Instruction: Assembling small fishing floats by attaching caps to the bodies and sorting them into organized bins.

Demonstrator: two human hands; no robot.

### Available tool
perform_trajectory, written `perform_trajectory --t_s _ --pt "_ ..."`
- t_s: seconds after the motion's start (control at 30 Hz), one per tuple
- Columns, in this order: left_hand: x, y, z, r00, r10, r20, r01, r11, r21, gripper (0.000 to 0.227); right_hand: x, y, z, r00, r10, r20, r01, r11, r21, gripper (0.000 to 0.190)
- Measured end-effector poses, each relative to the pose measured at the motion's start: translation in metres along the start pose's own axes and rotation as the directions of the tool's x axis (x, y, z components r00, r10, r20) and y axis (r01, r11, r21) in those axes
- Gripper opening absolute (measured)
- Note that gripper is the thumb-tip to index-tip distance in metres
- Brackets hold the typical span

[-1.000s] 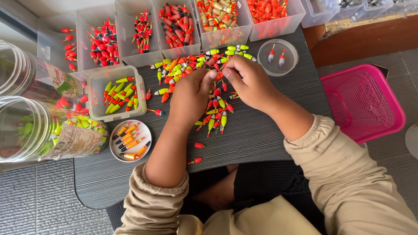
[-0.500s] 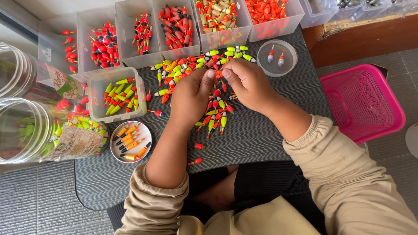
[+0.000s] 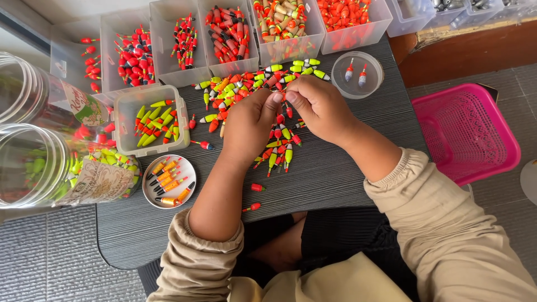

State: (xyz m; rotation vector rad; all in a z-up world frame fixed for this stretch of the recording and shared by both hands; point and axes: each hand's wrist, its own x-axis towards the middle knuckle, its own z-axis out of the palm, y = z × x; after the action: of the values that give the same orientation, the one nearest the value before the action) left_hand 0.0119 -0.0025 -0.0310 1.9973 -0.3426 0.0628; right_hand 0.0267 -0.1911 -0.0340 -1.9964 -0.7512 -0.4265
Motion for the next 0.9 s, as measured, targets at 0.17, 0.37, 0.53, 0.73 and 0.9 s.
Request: perform_trajectory --t_s 0.17,0.37,0.53,0.73,0.9 --pt "-0.004 0.025 -0.005 0.993 0.114 -0.039 -0.11 0.988 0.105 0.016 -0.007 0.007 0.002 0.987 0.156 0.039 -0.16 0.979 0.123 0.029" --pt "-0.004 0.013 -0.005 0.999 0.029 -0.017 -0.027 0.993 0.117 0.029 0.001 -0.001 0.0 0.995 0.093 0.023 -0.094 0.995 0.043 0.027" --pt "-0.005 0.016 -0.004 0.997 0.078 0.015 -0.079 0.98 0.185 0.02 -0.007 0.007 0.001 0.966 0.248 0.077 -0.254 0.963 0.09 0.025" --pt "-0.022 0.059 -0.025 0.971 0.218 -0.099 -0.206 0.972 0.116 0.01 0.023 0.031 -0.031 0.638 0.756 -0.147 -0.662 0.636 0.398 0.026" --pt "-0.104 0.145 -0.07 0.88 0.476 -0.005 -0.418 0.768 -0.485 0.02 0.045 0.048 -0.063 0.827 0.424 -0.369 -0.542 0.775 -0.324 0.016"
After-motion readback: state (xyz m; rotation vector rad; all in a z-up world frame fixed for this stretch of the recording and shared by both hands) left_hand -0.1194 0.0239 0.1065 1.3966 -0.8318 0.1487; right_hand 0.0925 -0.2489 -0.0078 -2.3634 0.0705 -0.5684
